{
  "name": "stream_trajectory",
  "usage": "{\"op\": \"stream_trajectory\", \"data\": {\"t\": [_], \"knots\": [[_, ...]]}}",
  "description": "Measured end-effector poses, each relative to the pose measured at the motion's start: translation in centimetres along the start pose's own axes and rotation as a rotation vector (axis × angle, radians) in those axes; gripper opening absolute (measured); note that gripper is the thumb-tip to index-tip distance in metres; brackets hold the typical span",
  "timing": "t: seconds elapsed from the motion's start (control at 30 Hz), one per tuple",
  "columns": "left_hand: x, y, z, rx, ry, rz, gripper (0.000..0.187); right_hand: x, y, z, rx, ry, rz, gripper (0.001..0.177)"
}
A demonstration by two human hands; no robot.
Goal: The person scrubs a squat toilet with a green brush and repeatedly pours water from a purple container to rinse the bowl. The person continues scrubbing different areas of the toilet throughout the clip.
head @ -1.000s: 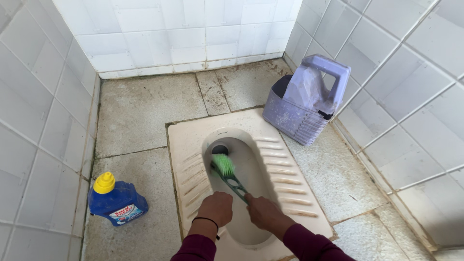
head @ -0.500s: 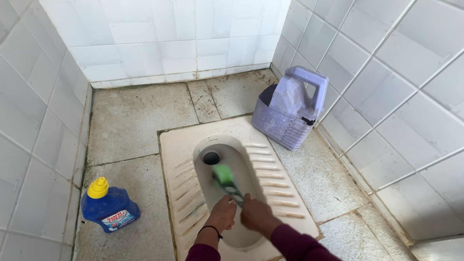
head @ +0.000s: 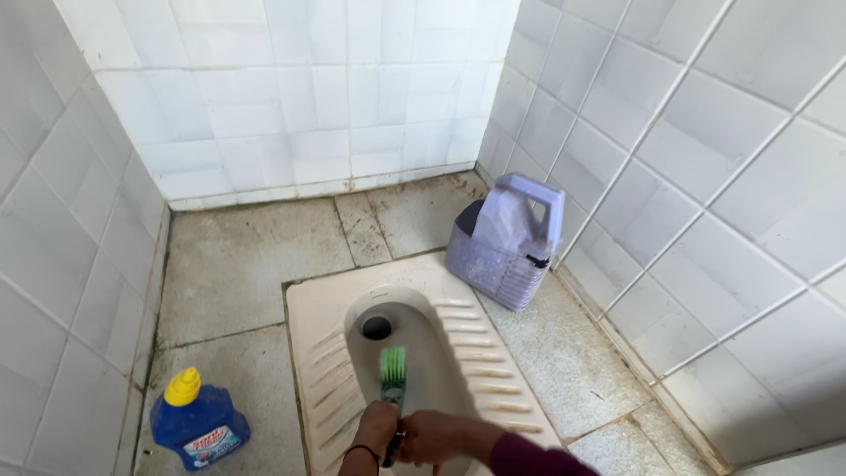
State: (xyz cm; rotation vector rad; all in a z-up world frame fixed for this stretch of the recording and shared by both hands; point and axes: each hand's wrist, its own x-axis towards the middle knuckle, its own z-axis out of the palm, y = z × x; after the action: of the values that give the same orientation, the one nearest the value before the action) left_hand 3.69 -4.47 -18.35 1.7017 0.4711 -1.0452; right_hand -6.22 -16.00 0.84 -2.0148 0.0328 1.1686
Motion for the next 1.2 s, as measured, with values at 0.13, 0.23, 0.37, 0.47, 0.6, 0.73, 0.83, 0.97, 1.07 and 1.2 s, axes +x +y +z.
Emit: {"op": "stream_trajectory", "data": {"t": [0.13,0.23,0.37,0.47,0.6,0.73,0.83,0.97,1.07,1.2], "knots": [[-6.2,3.6,-1.0,0.068,-0.068,0.155,0.023,-1.9,-0.9,-5.2,-0.312,0.147,-0.026,0.042],[-11.5,8.1,-1.4,0.103,-0.089,0.186,0.024,-4.4,-2.1,-11.8,-0.708,0.407,-0.180,0.037],[-16.6,13.7,-0.8,0.130,0.018,0.234,0.059,-6.8,-3.0,-18.2,-0.749,0.748,-0.092,0.037],[-18.7,13.7,1.0,0.184,0.122,0.367,0.057,-6.9,-2.2,-19.8,-0.664,0.809,-0.112,0.036],[-19.1,13.0,3.9,0.333,0.232,0.404,0.052,-6.5,-0.7,-20.6,-0.665,0.850,-0.152,0.034],[-17.5,11.3,5.3,0.525,0.339,0.472,0.049,-5.6,0.3,-21.2,-0.622,0.959,-0.175,0.035],[-16.8,10.8,5.8,0.557,0.372,0.532,0.047,-5.6,0.9,-21.2,-0.621,1.010,-0.219,0.033],[-18.3,11.8,5.6,0.518,0.329,0.452,0.050,-6.5,0.5,-21.5,-0.616,1.101,-0.274,0.030],[-20.3,11.1,5.7,0.694,0.349,0.477,0.050,-7.6,0.6,-21.1,-0.622,1.190,-0.342,0.031],[-20.6,11.9,6.9,0.845,0.353,0.496,0.050,-8.4,0.1,-21.8,-0.620,1.223,-0.343,0.033]]}}
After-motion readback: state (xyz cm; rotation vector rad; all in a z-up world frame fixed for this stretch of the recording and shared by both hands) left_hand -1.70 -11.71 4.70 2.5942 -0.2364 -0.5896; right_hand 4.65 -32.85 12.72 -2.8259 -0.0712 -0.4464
